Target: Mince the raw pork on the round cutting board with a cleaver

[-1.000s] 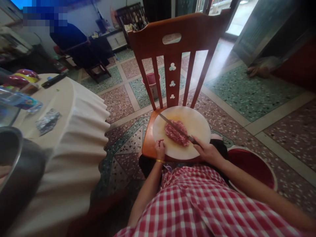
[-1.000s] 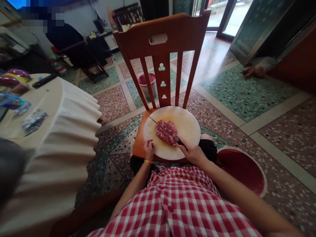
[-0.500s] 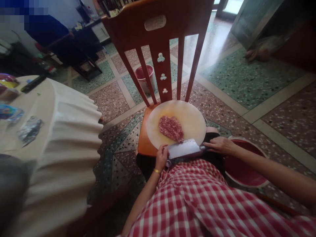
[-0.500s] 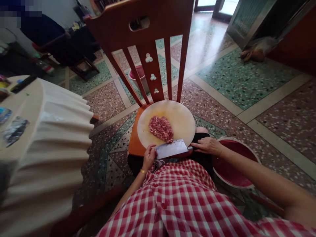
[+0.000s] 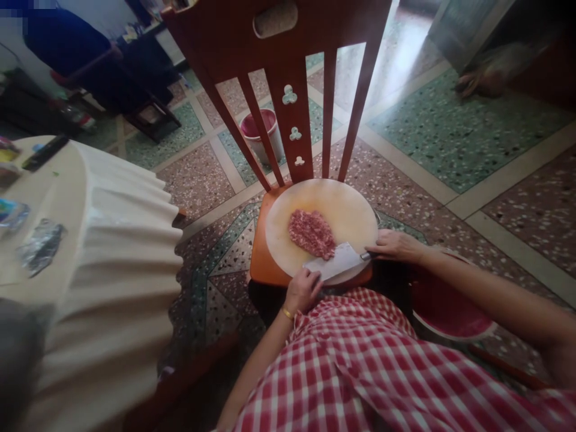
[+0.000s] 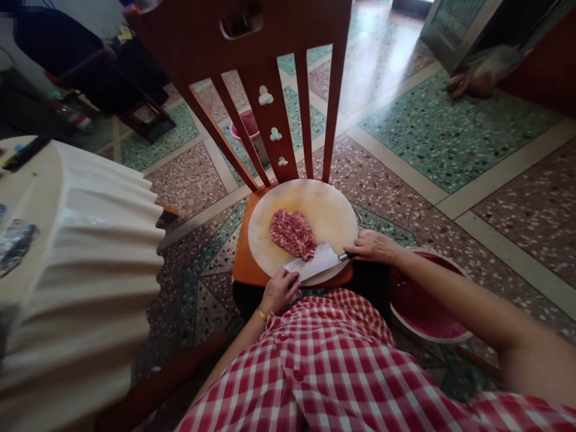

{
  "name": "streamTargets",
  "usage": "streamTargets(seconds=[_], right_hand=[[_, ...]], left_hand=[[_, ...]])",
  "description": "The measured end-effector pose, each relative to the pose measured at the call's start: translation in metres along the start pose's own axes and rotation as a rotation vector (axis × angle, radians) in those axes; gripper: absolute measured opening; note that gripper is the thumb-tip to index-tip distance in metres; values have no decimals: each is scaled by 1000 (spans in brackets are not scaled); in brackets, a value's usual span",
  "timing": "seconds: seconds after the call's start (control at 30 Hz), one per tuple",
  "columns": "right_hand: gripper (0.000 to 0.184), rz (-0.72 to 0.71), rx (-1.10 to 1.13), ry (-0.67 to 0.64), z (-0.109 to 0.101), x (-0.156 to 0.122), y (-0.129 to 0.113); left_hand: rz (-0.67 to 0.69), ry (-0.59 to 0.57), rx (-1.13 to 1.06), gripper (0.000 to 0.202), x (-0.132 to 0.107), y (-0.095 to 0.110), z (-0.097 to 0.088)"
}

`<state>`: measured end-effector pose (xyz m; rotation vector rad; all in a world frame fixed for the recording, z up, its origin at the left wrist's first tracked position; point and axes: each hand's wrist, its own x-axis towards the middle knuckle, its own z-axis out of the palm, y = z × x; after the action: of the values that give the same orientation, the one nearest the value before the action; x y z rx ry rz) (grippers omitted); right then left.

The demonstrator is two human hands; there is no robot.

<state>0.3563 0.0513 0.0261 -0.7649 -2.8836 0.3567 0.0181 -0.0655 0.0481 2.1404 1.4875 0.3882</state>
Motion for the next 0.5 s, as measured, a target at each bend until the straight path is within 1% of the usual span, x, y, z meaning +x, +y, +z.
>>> streamTargets(seconds=[0.1, 0.2, 0.27, 0.33, 0.5], right_hand=[[31, -58, -104, -61, -5, 26, 17], [33, -34, -97, -36, -14, 50, 26], [35, 6, -41, -21, -23, 62, 29], [36, 60, 43, -35, -34, 72, 30], [32, 252, 290, -86, -62, 98, 32]], left_hand=[[-23, 97, 54, 26, 13, -8, -5], [-36, 181, 95, 25, 25, -18, -20], [-22, 234, 129, 25, 33, -25, -34], [-2, 288, 163, 25, 44, -31, -49], [7, 388, 135, 25, 87, -46, -82]])
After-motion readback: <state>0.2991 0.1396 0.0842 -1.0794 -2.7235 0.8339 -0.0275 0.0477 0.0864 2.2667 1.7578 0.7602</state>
